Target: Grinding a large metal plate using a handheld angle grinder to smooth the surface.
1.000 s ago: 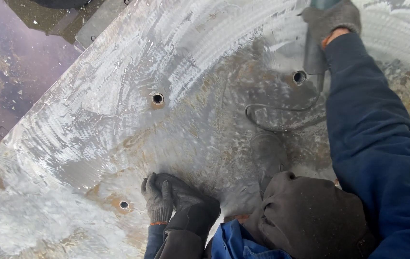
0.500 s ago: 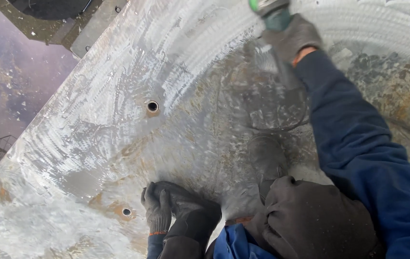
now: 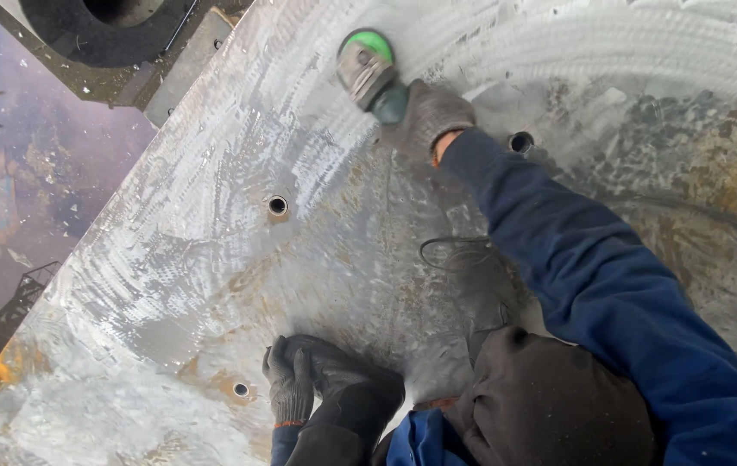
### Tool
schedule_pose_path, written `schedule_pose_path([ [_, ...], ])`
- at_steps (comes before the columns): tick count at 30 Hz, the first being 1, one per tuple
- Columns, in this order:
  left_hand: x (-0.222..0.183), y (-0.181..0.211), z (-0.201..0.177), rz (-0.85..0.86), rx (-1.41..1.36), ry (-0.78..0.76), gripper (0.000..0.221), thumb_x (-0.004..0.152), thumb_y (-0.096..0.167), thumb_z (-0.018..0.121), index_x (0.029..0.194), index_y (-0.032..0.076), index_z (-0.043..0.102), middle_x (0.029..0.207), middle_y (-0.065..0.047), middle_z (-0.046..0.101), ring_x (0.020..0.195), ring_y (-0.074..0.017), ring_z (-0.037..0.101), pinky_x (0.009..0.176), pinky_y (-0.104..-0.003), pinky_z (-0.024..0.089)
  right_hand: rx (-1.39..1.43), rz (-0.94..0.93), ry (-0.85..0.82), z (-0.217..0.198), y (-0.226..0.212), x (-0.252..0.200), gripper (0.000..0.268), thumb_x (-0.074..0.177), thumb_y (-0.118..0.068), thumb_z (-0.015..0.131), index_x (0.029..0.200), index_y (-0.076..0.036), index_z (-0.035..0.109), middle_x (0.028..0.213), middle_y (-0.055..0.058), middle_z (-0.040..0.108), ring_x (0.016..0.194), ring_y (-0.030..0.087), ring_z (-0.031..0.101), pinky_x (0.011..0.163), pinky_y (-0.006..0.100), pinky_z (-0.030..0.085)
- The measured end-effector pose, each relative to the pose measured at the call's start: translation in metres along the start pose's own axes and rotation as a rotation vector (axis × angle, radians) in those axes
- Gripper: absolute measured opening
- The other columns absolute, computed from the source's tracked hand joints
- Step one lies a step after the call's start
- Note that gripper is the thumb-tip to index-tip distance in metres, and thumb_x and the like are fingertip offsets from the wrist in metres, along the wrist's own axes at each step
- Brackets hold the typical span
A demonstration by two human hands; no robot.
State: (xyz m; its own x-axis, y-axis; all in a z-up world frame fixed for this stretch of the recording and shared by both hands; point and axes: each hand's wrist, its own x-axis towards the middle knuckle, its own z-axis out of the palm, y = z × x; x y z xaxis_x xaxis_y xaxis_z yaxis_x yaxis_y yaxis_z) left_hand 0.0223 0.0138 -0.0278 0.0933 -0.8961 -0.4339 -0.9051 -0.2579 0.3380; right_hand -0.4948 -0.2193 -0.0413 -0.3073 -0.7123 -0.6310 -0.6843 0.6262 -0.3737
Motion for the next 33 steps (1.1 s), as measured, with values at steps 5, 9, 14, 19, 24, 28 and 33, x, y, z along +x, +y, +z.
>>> schedule_pose_path([
  [5,-0.003,0.021,-0.013,-0.088,-0.047,-0.061,0.063,0.096,0.037,0.061,0.15,0.012,0.043,0.157,-0.022,0.032,0.141,-0.0379,0.042,0.112,-0.044,0.039,-0.02,-0.094,-0.008,0.004,0.006,0.011,0.084,0.087,-0.064,0.068,0.142,-0.003,0.047,0.119,0.023,0.067,0.105,0.039,0.068,0.088,0.053,0.056],
  [9,-0.001,0.007,-0.003,-0.063,-0.075,-0.03,0.061,0.096,0.035,0.062,0.149,0.012,0.044,0.155,-0.023,0.034,0.141,-0.0374,0.044,0.111,-0.043,0.041,0.204,0.069,0.206,-0.031,0.148,0.043,0.079,0.088,-0.056,0.077,0.134,0.004,0.055,0.116,0.025,0.069,0.096,0.038,0.072,0.087,0.05,0.058],
  [14,0.001,0.018,-0.006,-0.087,-0.037,-0.019,0.061,0.094,0.033,0.063,0.149,0.011,0.045,0.153,-0.025,0.035,0.141,-0.038,0.043,0.111,-0.043,0.041,0.226,0.009,0.524,-0.043,0.227,0.094,0.072,0.101,-0.059,0.081,0.142,-0.003,0.062,0.12,0.026,0.068,0.099,0.043,0.07,0.075,0.055,0.06],
  [19,-0.001,0.016,-0.001,-0.083,-0.017,0.0,0.062,0.095,0.035,0.063,0.148,0.01,0.045,0.153,-0.025,0.036,0.141,-0.0387,0.042,0.111,-0.043,0.04,0.146,0.077,0.353,-0.033,0.088,0.038,0.068,0.095,-0.054,0.076,0.133,-0.001,0.059,0.108,0.023,0.07,0.085,0.036,0.072,0.072,0.05,0.061],
  [24,0.006,0.008,0.001,-0.021,-0.024,0.008,0.062,0.096,0.037,0.063,0.149,0.01,0.045,0.153,-0.024,0.036,0.141,-0.0386,0.043,0.114,-0.044,0.04,-0.089,-0.098,-0.122,0.006,-0.075,-0.018,0.071,0.091,-0.053,0.069,0.135,-0.003,0.046,0.109,0.019,0.069,0.087,0.031,0.071,0.079,0.047,0.059],
  [28,-0.004,0.023,-0.016,-0.162,0.002,-0.065,0.065,0.091,0.036,0.064,0.149,0.015,0.044,0.157,-0.021,0.033,0.138,-0.0381,0.047,0.11,-0.045,0.042,-0.097,-0.157,-0.129,0.018,-0.074,-0.009,0.077,0.085,-0.06,0.072,0.134,-0.006,0.048,0.113,0.021,0.067,0.098,0.038,0.067,0.086,0.052,0.055],
  [33,0.001,0.016,-0.009,-0.102,-0.045,-0.026,0.063,0.094,0.038,0.064,0.148,0.013,0.045,0.156,-0.023,0.034,0.139,-0.0399,0.046,0.11,-0.045,0.043,-0.046,-0.074,0.3,0.011,0.116,0.08,0.076,0.093,-0.06,0.072,0.132,0.003,0.053,0.107,0.025,0.069,0.088,0.039,0.07,0.074,0.057,0.057],
])
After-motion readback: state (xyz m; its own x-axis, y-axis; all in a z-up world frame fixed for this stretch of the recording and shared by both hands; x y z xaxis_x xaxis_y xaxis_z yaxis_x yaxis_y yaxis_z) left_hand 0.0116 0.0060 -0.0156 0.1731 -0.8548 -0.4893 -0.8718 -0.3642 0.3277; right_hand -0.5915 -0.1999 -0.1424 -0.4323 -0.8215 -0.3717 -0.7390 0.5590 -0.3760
